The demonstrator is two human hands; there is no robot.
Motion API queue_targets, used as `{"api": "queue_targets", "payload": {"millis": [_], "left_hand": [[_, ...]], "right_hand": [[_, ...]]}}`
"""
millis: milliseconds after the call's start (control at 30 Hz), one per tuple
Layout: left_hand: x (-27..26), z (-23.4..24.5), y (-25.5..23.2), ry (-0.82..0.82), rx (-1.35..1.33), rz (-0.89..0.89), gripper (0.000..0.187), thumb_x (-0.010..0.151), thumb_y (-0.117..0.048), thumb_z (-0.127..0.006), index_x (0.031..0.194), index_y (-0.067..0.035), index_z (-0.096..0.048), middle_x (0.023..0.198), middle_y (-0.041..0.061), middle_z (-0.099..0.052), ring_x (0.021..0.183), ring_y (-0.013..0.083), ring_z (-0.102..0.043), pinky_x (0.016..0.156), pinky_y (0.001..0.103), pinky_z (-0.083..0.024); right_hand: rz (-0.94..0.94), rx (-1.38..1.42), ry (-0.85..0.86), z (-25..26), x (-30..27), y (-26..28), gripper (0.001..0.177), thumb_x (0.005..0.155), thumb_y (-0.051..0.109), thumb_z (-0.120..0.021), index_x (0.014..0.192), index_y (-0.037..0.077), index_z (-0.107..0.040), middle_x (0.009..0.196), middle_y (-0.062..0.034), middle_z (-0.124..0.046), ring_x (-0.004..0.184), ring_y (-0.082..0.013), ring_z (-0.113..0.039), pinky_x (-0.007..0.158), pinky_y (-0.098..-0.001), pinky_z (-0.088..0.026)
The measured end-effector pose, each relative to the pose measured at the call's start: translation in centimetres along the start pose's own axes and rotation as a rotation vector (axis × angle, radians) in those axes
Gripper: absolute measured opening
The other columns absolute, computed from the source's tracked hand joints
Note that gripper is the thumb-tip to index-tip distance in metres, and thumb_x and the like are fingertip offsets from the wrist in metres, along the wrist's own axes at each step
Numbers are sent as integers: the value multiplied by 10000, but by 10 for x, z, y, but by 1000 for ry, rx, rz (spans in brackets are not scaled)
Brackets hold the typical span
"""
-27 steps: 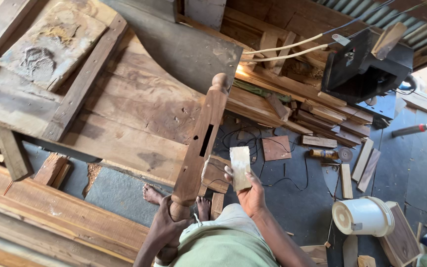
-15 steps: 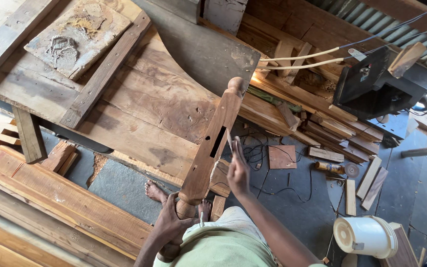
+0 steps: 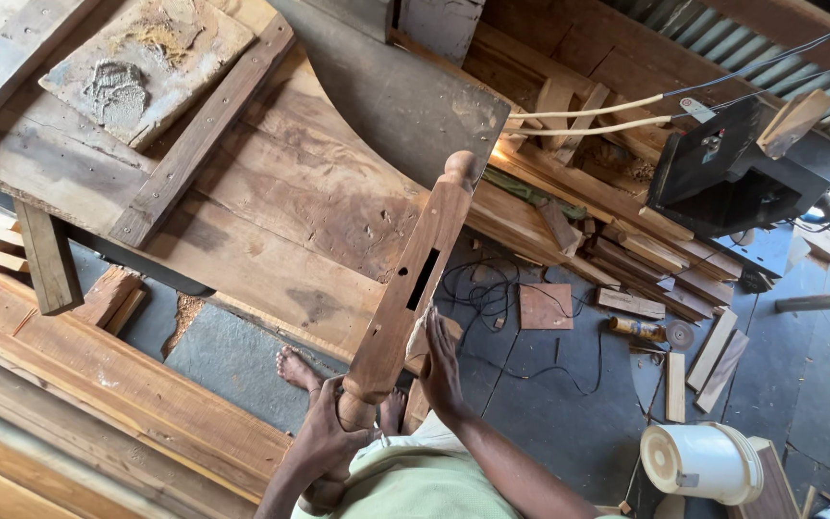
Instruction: The person sands a wooden bed frame part using a sanding block. They hold the piece with one hand and rub the sanding block along the edges and surfaces of the wood.
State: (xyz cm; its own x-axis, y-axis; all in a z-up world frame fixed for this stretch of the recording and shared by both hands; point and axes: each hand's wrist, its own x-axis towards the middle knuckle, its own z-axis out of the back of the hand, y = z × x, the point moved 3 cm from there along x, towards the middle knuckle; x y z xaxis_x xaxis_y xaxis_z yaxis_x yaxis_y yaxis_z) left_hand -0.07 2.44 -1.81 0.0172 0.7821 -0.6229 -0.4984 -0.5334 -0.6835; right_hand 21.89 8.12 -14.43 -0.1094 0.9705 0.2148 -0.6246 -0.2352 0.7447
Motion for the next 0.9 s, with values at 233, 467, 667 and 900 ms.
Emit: {"api": "queue_targets", "payload": {"millis": [233,467,667,900], "left_hand": [[2,-3,6,-1,-41,-40,1104,564,-287,-965,1444,-17,-356,1446,233,-433,1308,352,-555,1075,417,-506],[-1,-2,4,-25,-47,-90,1058,558,-273,-970,1421,-33,-408,1372,230,-490,1223,331,-607,1016,413,-533],[-6,1,-9,62,-188,52,995,589,-224,-923,1408,-48,-386,1265,212,-525,986,309,-754,842,372,-672],[-3,0,-2,17,-110,-71,974,621,-162,-947,1406,-24,-386,1239,226,-531,1034,293,-727,896,324,-634]], "right_hand": [[-497,214,42,27,-5,-8,574,1044,44,-413,1607,145,-365,1477,-29,-626,797,-260,-697,602,-273,-606],[-563,526,-138,95,-1,6,400,1034,337,-590,1185,-14,-707,963,-130,-765,733,-154,-701,600,-231,-552],[-639,913,-163,106,-5,14,440,824,145,-814,1251,104,-717,898,-47,-748,790,-117,-682,694,-242,-594],[-836,1178,-144,53,-16,20,274,737,37,-795,965,131,-676,1009,-3,-735,938,-129,-747,781,-374,-693]]}}
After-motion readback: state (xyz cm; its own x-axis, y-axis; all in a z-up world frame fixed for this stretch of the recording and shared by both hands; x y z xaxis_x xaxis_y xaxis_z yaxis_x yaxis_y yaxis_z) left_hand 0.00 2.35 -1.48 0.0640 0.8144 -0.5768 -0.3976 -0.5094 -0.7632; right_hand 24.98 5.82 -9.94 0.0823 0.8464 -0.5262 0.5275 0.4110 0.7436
